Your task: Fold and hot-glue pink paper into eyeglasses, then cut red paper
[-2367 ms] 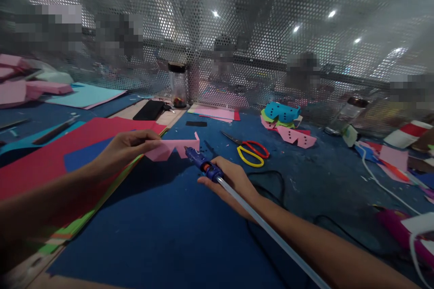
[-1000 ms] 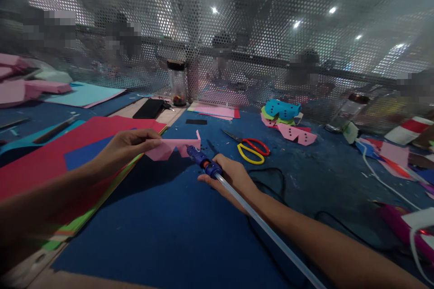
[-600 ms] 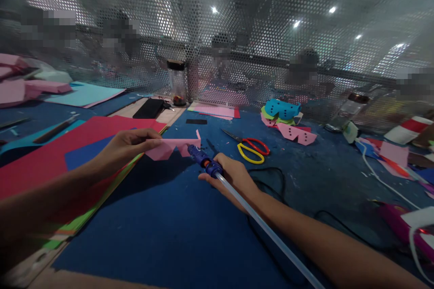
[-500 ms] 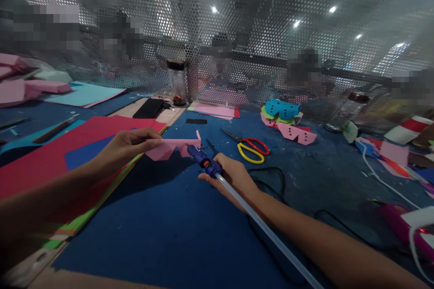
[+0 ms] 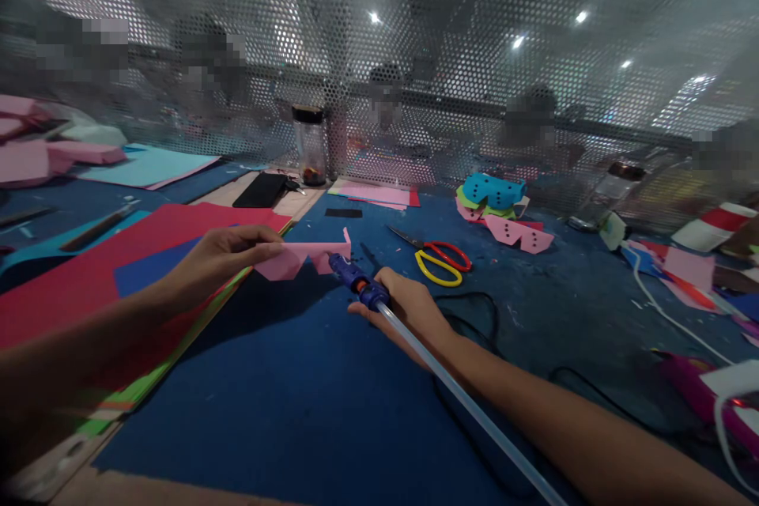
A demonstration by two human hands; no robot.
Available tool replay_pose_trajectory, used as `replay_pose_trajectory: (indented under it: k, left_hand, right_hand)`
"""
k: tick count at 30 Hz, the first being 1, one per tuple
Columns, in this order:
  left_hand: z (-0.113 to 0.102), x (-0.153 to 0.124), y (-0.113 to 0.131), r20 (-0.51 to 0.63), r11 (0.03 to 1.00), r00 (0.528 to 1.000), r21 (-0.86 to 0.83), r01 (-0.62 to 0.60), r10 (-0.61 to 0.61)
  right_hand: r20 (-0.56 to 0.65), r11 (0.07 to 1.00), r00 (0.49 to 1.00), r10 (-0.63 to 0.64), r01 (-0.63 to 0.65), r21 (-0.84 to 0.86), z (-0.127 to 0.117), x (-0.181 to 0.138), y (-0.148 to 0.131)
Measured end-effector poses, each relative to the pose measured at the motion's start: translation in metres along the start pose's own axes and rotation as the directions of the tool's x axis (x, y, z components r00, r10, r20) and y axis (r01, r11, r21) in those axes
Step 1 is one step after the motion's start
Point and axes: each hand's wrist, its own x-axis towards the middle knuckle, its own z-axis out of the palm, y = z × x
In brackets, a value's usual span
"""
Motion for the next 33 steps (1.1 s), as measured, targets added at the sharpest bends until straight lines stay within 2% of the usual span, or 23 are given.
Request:
replay_pose_trajectory:
  k: [9, 11, 16, 21, 26, 29, 33]
  left_hand:
    - [0.001, 0.000, 0.007, -0.050, 0.999, 0.998, 0.016, 0.040, -0.039]
    - [0.001, 0.000, 0.008, -0.063, 0.999, 0.997, 0.027, 0.043, -0.041]
    - [-0.002, 0.003, 0.001, -0.076, 0.999, 0.996, 0.031, 0.041, -0.038]
    - [-0.010, 0.008, -0.007, -0.180, 1.000, 0.983, -0.002, 0.029, -0.029]
    - [-0.014, 0.012, -0.008, -0.280, 0.985, 0.955, -0.163, 0.054, -0.099]
    - [-0.016, 0.014, -0.010, -0.316, 0.967, 0.935, -0.238, 0.086, -0.161]
    - [-0.018, 0.015, -0.012, -0.358, 0.960, 0.914, -0.265, 0.097, -0.191]
  right_hand:
    - [-0.002, 0.993, 0.999, -0.034, 0.035, 0.116, -0.003, -0.002, 0.003]
    - [0.001, 0.985, 1.000, -0.002, 0.002, 0.170, -0.004, -0.002, 0.002]
    - [0.035, 0.956, 0.985, 0.167, -0.170, 0.239, -0.006, 0.003, -0.004]
    - [-0.006, 0.959, 0.981, 0.196, -0.191, 0.211, -0.012, 0.011, 0.003]
    - [-0.003, 0.968, 0.975, 0.222, -0.220, 0.119, -0.027, 0.015, 0.007]
    - [0.052, 0.971, 0.976, 0.214, -0.218, 0.098, -0.034, 0.018, 0.010]
    - [0.155, 0.957, 0.953, 0.261, -0.277, 0.089, -0.040, 0.022, 0.024]
